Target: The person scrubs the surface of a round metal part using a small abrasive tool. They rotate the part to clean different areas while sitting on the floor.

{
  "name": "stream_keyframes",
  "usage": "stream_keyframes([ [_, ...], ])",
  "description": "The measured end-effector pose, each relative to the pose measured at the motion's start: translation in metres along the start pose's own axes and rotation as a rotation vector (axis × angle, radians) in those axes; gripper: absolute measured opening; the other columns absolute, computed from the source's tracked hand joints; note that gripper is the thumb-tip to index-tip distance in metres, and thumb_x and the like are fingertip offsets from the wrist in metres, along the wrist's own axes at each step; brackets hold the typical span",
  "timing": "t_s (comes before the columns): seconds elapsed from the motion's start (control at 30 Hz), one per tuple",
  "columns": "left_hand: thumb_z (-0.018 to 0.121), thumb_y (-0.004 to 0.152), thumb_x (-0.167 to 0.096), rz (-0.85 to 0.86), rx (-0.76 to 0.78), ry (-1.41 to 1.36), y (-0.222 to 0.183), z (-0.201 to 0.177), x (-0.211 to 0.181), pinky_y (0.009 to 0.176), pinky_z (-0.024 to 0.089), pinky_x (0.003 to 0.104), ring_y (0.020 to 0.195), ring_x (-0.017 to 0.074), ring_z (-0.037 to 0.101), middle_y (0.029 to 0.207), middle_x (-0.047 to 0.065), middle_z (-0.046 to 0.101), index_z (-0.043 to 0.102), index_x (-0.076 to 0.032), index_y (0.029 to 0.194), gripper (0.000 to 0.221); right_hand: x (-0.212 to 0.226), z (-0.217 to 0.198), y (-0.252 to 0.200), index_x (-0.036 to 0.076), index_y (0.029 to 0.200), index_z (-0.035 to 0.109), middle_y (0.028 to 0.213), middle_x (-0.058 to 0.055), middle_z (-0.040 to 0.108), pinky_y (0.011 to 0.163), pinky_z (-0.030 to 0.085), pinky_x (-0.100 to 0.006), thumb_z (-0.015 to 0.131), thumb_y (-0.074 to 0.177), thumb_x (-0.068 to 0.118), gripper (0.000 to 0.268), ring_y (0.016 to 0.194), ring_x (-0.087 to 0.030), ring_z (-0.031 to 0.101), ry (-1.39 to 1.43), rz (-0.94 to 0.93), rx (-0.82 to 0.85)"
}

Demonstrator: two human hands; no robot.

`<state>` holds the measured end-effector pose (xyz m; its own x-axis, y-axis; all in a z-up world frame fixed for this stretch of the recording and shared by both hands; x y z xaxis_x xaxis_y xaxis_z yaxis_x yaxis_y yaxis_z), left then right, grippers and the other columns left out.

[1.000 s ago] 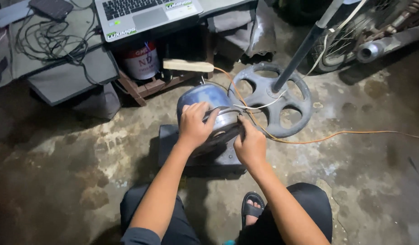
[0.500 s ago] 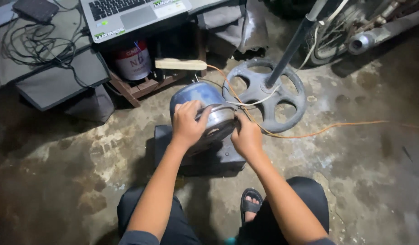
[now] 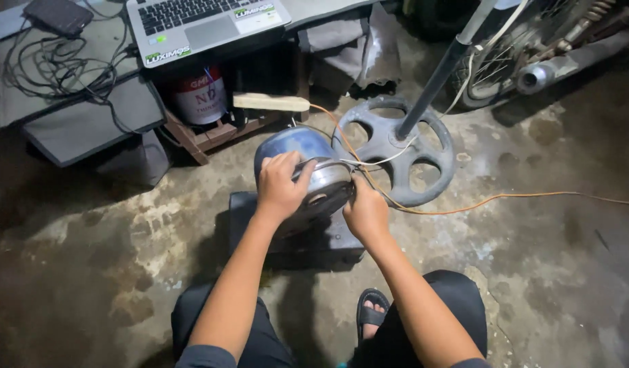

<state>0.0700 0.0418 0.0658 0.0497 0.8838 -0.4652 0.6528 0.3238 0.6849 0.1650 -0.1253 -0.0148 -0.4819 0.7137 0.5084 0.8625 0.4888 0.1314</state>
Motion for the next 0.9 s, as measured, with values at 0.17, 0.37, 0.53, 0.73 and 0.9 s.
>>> stream_keyframes([
  [0.17, 0.069, 0.099, -0.042, 0.001, -0.004, 0.001, 0.004, -0.001, -0.001, 0.069, 0.048, 0.038, 0.069, 0.0295, 0.066, 0.063, 0.002, 0.055, 0.053, -0.017, 0.074, 0.039, 0.015, -0.012, -0.001, 0.012, 0.134, 0.063, 0.099, -0.025, 0.074, 0.08, 0.057, -0.057, 0.057, 0.083, 0.007, 0.051, 0.093, -0.046, 0.071, 0.038, -0.07, -0.051],
  [0.37, 0.069, 0.099, -0.043, -0.008, 0.022, -0.022, 0.0, -0.001, -0.009, 0.07, 0.048, 0.037, 0.068, 0.0286, 0.066, 0.063, 0.001, 0.056, 0.054, -0.017, 0.074, 0.038, 0.002, -0.009, -0.004, 0.017, 0.133, 0.065, 0.107, -0.02, 0.074, 0.084, 0.057, -0.054, 0.058, 0.084, 0.011, 0.05, 0.099, -0.043, 0.071, 0.021, 0.016, -0.005],
  [0.53, 0.069, 0.099, -0.043, 0.005, 0.012, -0.009, -0.002, 0.004, -0.008, 0.069, 0.047, 0.037, 0.067, 0.0288, 0.065, 0.062, 0.001, 0.054, 0.052, -0.017, 0.073, 0.041, -0.015, 0.002, 0.003, 0.019, 0.133, 0.065, 0.106, -0.02, 0.075, 0.088, 0.057, -0.052, 0.054, 0.086, 0.012, 0.049, 0.101, -0.04, 0.072, -0.004, 0.072, -0.007],
  [0.73, 0.071, 0.097, -0.043, -0.009, 0.021, -0.005, -0.004, 0.0, -0.005, 0.07, 0.048, 0.038, 0.069, 0.0297, 0.066, 0.063, 0.002, 0.055, 0.052, -0.017, 0.074, 0.04, 0.019, -0.015, -0.014, 0.012, 0.134, 0.065, 0.102, -0.023, 0.074, 0.076, 0.057, -0.057, 0.054, 0.082, 0.007, 0.054, 0.087, -0.045, 0.071, -0.006, -0.109, -0.146],
  [0.9, 0.068, 0.1, -0.042, -0.047, 0.013, -0.016, 0.002, 0.0, 0.003, 0.069, 0.047, 0.037, 0.066, 0.0286, 0.065, 0.062, 0.001, 0.054, 0.054, -0.017, 0.073, 0.039, 0.009, -0.004, -0.005, 0.01, 0.134, 0.062, 0.1, -0.023, 0.075, 0.08, 0.058, -0.054, 0.057, 0.082, 0.008, 0.053, 0.092, -0.045, 0.072, 0.004, -0.011, -0.025],
])
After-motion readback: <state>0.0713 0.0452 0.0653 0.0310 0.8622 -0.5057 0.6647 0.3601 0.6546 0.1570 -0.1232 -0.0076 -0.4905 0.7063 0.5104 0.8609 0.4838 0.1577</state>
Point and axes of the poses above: each hand's wrist, its own y-axis towards the middle knuckle, its own z-axis out of the palm, x = y × z, the point moved 10 cm from there along y, towards the middle knuckle
